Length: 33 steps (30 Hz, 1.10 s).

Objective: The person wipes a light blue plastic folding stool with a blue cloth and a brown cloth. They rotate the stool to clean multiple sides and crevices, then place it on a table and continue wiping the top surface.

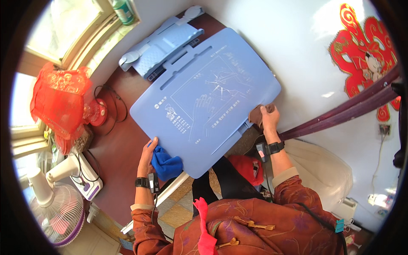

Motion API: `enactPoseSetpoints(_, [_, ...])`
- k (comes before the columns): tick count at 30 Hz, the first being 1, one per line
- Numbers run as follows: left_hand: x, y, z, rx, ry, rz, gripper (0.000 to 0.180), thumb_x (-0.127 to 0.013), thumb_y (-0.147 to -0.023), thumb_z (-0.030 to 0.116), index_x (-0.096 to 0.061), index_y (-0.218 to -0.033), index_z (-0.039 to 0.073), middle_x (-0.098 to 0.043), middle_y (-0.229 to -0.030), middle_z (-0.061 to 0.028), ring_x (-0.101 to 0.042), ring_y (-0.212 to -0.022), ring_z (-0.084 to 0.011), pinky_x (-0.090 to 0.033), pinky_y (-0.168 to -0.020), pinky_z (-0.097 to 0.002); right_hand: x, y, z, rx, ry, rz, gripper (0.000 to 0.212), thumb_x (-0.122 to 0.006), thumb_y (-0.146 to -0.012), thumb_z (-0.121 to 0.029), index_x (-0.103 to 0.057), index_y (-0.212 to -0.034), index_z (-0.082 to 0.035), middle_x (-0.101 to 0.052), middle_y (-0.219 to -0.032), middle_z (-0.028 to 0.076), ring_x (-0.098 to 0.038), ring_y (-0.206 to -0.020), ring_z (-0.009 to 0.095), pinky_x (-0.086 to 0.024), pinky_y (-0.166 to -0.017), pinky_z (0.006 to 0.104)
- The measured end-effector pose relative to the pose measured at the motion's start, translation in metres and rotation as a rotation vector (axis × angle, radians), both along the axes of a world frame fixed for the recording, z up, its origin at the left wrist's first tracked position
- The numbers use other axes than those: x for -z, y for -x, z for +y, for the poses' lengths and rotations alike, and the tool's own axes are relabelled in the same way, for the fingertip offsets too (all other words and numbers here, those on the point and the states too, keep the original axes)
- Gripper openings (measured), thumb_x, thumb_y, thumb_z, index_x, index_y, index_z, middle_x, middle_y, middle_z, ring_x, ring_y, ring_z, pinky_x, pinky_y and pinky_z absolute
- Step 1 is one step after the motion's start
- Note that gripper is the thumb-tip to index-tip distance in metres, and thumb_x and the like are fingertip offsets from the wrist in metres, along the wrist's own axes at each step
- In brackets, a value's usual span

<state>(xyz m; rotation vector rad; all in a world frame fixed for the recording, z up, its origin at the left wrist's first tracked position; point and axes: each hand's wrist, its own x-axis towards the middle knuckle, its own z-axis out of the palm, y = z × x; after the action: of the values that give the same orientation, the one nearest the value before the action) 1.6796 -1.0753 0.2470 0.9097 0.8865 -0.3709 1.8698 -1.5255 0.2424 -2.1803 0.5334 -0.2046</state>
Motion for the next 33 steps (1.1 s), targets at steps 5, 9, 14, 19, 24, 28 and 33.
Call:
enactPoseSetpoints(5, [0.006,0.012,-0.013,-0.020,-0.078,-0.035,0.031,-0.066,-0.100,0.035,-0.061,-0.111,0.006,-0.060,-0.080,0.0016,-0.058,-0.064,-0.0093,-0.052,-0.058,-0.0266,0.035,0.043,-0.014,0.066,-0.442,0.095,0.015,-0.073,-0.088,-0.009,-0.058,-0.085,-0.005,-0.059,-0.083,-0.001,-0.053,-0.078,0.011,-0.046,-0.072,0.0303])
enactPoseSetpoints(9, [0.007,0.014,-0.018,0.004,-0.159,-0.079,0.034,-0.063,-0.101,0.038,-0.061,-0.112,0.007,-0.060,-0.079,-0.0005,-0.059,-0.064,-0.0110,-0.053,-0.058,-0.0282,0.044,0.049,-0.003,0.136,-0.649,0.069,0.023,-0.074,-0.089,-0.012,-0.053,-0.080,-0.006,-0.052,-0.081,-0.004,-0.048,-0.075,0.009,-0.043,-0.070,0.0286])
enactPoseSetpoints(14, [0.002,0.014,-0.022,0.015,-0.203,-0.094,0.034,-0.063,-0.101,0.039,-0.061,-0.111,0.006,-0.059,-0.077,0.0000,-0.057,-0.066,-0.0106,-0.050,-0.058,-0.0271,0.041,0.047,0.000,0.122,-0.607,0.085,0.026,-0.075,-0.089,-0.012,-0.051,-0.080,-0.006,-0.050,-0.080,-0.003,-0.050,-0.076,0.010,-0.043,-0.070,0.0306])
enactPoseSetpoints(19, [0.005,0.015,-0.025,-0.047,-0.187,-0.136,0.035,-0.065,-0.101,0.034,-0.064,-0.118,0.003,-0.061,-0.080,0.0022,-0.055,-0.062,-0.0078,-0.048,-0.056,-0.0248,0.047,0.045,0.000,0.191,-0.650,0.087,0.018,-0.076,-0.090,-0.013,-0.061,-0.087,-0.003,-0.060,-0.088,-0.001,-0.055,-0.080,0.011,-0.045,-0.073,0.0306])
enactPoseSetpoints(24, [0.008,0.016,-0.028,-0.060,-0.152,-0.121,0.033,-0.064,-0.102,0.032,-0.064,-0.118,0.004,-0.061,-0.079,0.0018,-0.055,-0.062,-0.0090,-0.049,-0.055,-0.0257,0.057,0.047,0.001,0.203,-0.675,-0.018,0.017,-0.076,-0.090,-0.012,-0.060,-0.088,-0.004,-0.061,-0.089,0.000,-0.056,-0.081,0.011,-0.046,-0.073,0.0303])
enactPoseSetpoints(28, [0.000,0.014,-0.026,-0.068,-0.134,-0.113,0.030,-0.066,-0.101,0.032,-0.064,-0.113,0.004,-0.061,-0.079,0.0012,-0.057,-0.062,-0.0102,-0.050,-0.056,-0.0264,0.052,0.046,0.002,0.161,-0.739,-0.034,0.027,-0.072,-0.092,-0.007,-0.048,-0.081,-0.009,-0.047,-0.083,-0.005,-0.046,-0.079,0.008,-0.041,-0.073,0.0283])
enactPoseSetpoints(33, [-0.004,0.011,-0.024,-0.052,-0.140,-0.156,0.025,-0.064,-0.102,0.028,-0.064,-0.109,0.003,-0.063,-0.084,0.0003,-0.060,-0.069,-0.0103,-0.053,-0.062,-0.0268,0.051,0.042,0.002,0.205,-0.757,-0.072,0.021,-0.074,-0.089,-0.007,-0.055,-0.083,-0.006,-0.058,-0.084,-0.001,-0.055,-0.077,0.011,-0.047,-0.073,0.0307])
